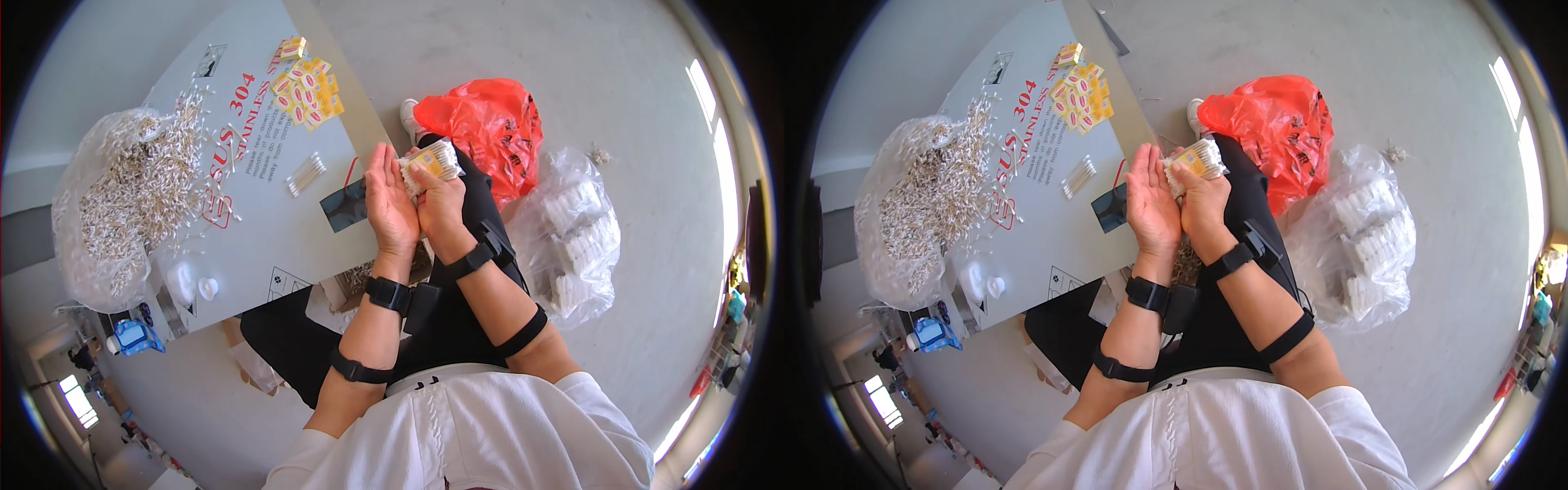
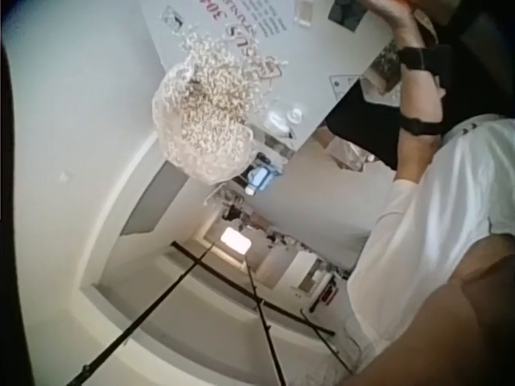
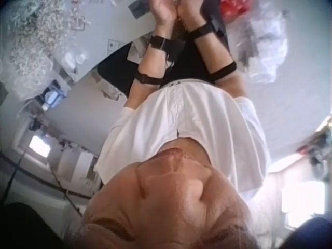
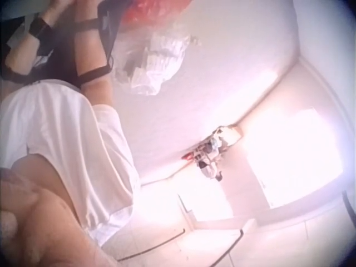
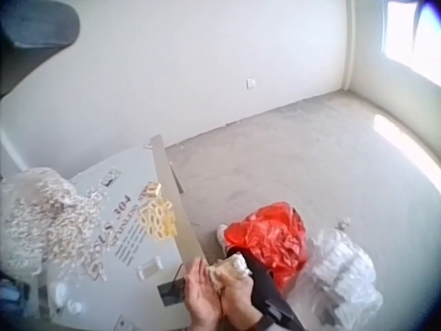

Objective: Manually aligning cotton swabs and placing them into small clear plastic bags.

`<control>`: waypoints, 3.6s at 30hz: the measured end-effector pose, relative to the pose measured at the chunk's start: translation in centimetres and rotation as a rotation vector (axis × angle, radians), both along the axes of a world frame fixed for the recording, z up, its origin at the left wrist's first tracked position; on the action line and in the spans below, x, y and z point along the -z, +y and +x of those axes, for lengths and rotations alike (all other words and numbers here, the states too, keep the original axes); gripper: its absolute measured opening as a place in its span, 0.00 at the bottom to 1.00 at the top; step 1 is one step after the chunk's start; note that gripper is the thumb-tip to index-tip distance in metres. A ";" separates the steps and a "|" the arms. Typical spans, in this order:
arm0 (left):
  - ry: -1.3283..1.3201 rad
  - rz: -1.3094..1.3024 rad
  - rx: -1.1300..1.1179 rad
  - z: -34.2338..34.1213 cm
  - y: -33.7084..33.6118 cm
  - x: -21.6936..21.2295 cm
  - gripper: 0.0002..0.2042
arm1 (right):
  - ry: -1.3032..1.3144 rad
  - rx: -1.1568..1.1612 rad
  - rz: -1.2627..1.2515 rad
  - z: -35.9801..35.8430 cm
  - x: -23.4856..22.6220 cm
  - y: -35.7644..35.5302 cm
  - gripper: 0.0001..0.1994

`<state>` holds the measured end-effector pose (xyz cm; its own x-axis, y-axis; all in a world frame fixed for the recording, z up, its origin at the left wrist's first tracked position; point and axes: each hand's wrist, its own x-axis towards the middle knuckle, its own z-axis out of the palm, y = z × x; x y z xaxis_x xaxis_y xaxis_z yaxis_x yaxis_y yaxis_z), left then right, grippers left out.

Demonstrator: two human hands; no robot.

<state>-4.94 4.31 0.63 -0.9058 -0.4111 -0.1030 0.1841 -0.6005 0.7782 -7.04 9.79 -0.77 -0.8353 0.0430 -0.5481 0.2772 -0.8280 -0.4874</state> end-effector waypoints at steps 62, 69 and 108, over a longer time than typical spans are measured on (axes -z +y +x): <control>-0.319 -0.069 0.167 5.0 -1.2 -3.0 0.36 | 0.140 -0.050 -0.277 -1.0 1.8 1.6 0.19; -0.352 0.011 0.269 3.3 -3.2 -2.8 0.37 | 0.163 -0.052 -0.257 -1.0 1.3 1.6 0.20; -0.339 0.005 0.157 2.7 -1.3 -3.9 0.40 | 0.155 -0.062 -0.205 -0.7 0.9 1.4 0.20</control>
<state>-2.26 2.97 4.51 -0.8719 -0.2689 -0.4093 -0.1781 -0.6046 0.7764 -7.71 11.18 -1.67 -0.9076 -0.1098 -0.4053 0.2658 -0.8974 -0.3522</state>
